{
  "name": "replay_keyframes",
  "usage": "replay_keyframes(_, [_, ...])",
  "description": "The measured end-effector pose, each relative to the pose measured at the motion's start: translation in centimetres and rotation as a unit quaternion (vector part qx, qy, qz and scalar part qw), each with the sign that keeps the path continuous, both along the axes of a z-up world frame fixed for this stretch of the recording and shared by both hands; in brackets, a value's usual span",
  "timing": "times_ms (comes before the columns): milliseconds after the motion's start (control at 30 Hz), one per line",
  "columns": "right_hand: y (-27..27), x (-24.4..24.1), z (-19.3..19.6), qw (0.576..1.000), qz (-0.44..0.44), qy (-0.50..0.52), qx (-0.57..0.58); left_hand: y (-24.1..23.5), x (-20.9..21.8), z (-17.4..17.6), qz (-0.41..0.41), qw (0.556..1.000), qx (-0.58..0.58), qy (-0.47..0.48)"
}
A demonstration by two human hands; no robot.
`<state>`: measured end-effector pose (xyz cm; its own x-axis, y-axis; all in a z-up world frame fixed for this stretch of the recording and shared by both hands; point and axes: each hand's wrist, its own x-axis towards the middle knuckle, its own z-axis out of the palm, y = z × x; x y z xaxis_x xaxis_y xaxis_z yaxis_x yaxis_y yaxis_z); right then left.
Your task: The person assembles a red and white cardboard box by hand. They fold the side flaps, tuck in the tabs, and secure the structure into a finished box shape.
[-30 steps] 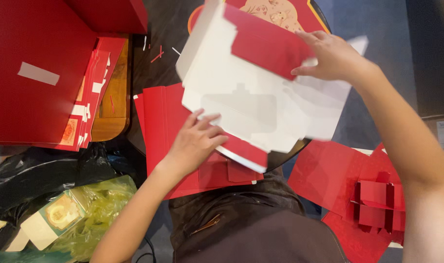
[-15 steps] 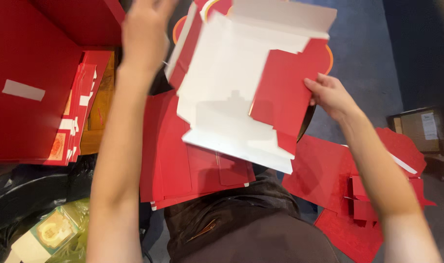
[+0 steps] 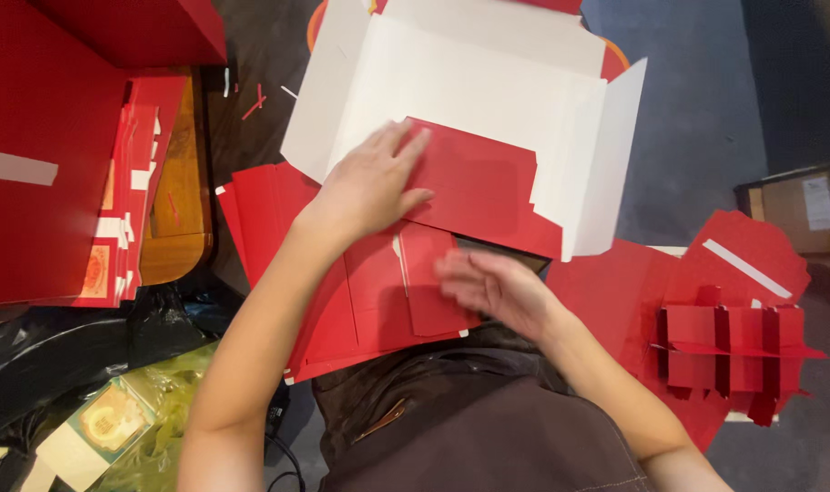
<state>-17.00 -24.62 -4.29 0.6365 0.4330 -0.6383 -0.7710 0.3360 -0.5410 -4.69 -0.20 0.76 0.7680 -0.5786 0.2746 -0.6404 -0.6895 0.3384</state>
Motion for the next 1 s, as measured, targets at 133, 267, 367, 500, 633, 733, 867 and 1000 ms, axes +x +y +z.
replay_keyframes(133, [-2.0, -2.4, 3.3, 0.967, 0.039, -0.208, -0.14, 2.6, 1.7, -2.8, 0.069, 0.994, 0.048, 0.065])
replay_keyframes(267, [-4.2, 2.7, 1.8, 0.54, 0.032, -0.549, -0.638, 2.7, 2.0, -4.0, 0.113, 0.981, 0.032, 0.155])
replay_keyframes(367, [-4.7, 5.6, 0.0, 0.605, 0.062, -0.472, -0.638, 1.9, 2.4, -3.8, 0.127, 0.985, 0.034, 0.111])
replay_keyframes(500, [-4.5, 7.6, -1.0, 0.761, 0.014, -0.388, -0.52, 1.8, 2.8, -3.3, 0.132, 0.956, -0.1, 0.241])
replay_keyframes(633, [-6.0, 10.7, -0.1, 0.668, -0.065, -0.5, -0.547, 2.2, 3.4, -2.9, 0.144, 0.942, -0.208, 0.223])
replay_keyframes(733, [-7.8, 14.4, 1.0, 0.755, -0.061, -0.47, -0.452, 2.0, 5.1, -2.5, 0.115, 0.934, -0.306, 0.145])
replay_keyframes(867, [-9.0, 19.2, 1.4, 0.673, -0.049, -0.594, -0.439, 1.8, 9.1, -2.3, 0.056, 0.937, -0.341, 0.052])
replay_keyframes(1000, [-6.9, 22.0, 1.0, 0.699, -0.041, -0.624, -0.346, 2.0, 12.1, -2.8, 0.032, 0.97, -0.237, -0.043])
